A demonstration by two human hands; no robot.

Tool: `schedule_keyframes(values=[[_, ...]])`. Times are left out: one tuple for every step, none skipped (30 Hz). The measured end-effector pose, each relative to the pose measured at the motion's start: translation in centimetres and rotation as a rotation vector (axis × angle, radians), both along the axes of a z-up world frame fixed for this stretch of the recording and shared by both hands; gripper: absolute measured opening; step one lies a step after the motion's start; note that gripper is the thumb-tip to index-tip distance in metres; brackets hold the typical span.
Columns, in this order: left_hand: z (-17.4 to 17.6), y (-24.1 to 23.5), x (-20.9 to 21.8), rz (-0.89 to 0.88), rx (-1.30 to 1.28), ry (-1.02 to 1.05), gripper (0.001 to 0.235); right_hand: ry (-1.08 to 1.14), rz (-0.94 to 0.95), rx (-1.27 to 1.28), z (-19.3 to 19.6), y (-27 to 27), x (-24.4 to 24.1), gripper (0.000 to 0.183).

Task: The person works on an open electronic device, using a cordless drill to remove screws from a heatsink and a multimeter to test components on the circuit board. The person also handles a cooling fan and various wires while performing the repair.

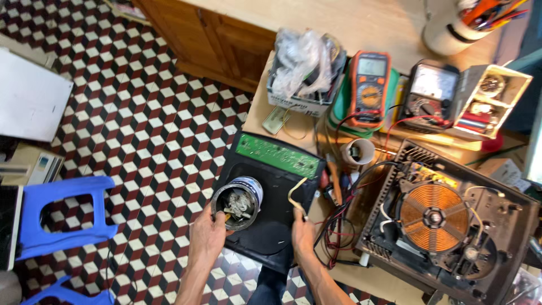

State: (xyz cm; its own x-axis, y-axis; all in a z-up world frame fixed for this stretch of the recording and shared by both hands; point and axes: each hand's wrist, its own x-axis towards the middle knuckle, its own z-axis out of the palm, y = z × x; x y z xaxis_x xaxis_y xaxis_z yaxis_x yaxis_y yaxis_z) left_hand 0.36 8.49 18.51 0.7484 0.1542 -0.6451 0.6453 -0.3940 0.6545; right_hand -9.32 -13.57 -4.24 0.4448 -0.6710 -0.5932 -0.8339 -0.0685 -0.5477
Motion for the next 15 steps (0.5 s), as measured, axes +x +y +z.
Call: schedule_keyframes(values=[[0.3, -0.3, 0.4, 0.0, -0.002, -0.009, 0.044, -0.026, 0.074, 0.061, 0.0, 0.0, -0.2, 0.071], [0.6, -0.7, 0.9, 0.001, -0.005, -0.017, 0.044, -0.052, 0.148, 0.121, 0.1, -0.1, -0.3, 0.072], [1.0, -1.0, 1.3, -0.007, 0.009, -0.015, 0.044, -0.011, 0.227, 0.121, 0.2, -0.1, -0.1, 0.074], [1.4, -1.3, 1.8, -0.014, 0.024, -0.013, 0.044, 0.031, 0.307, 0.12, 0.3, -0.2, 0.1, 0.075], [1.8, -1.6, 2.0, -0.02, 0.043, -0.006, 0.043, 0.076, 0.388, 0.124, 0.5, -0.2, 0.0, 0.077], [2.0, -1.9, 2.3, -0.035, 0.05, -0.027, 0.044, 0.078, 0.382, 0.129, 0.8, -0.3, 0.1, 0.077], [2.2, -2.1, 2.7, -0.052, 0.056, -0.046, 0.045, 0.082, 0.375, 0.135, 1.3, -0.5, 0.2, 0.077], [2.2, -2.4, 3.2, -0.068, 0.063, -0.065, 0.046, 0.085, 0.368, 0.141, 1.8, -0.6, 0.3, 0.077], [2.1, -2.8, 3.8, -0.078, 0.031, -0.086, 0.046, 0.121, 0.427, 0.058, 2.6, -1.0, 0.5, 0.076], [1.9, -3.4, 4.5, -0.088, -0.001, -0.106, 0.045, 0.156, 0.486, -0.025, 3.5, -1.3, 0.6, 0.076], [1.5, -4.0, 5.4, -0.1, -0.037, -0.128, 0.045, 0.192, 0.541, -0.113, 4.7, -1.7, 0.9, 0.075], [1.0, -4.8, 6.5, -0.133, -0.026, -0.148, 0.04, 0.212, 0.577, -0.139, 6.0, -1.8, 1.2, 0.071], [0.3, -5.8, 7.8, -0.165, -0.017, -0.168, 0.036, 0.234, 0.614, -0.168, 7.3, -1.9, 1.4, 0.067], [-0.5, -7.0, 9.2, -0.226, 0.014, -0.172, 0.034, 0.257, 0.65, -0.197, 8.8, -2.0, 1.4, 0.063], [-1.3, -8.1, 10.5, -0.285, 0.048, -0.176, 0.033, 0.227, 0.672, -0.215, 10.3, -1.9, 1.3, 0.061]])
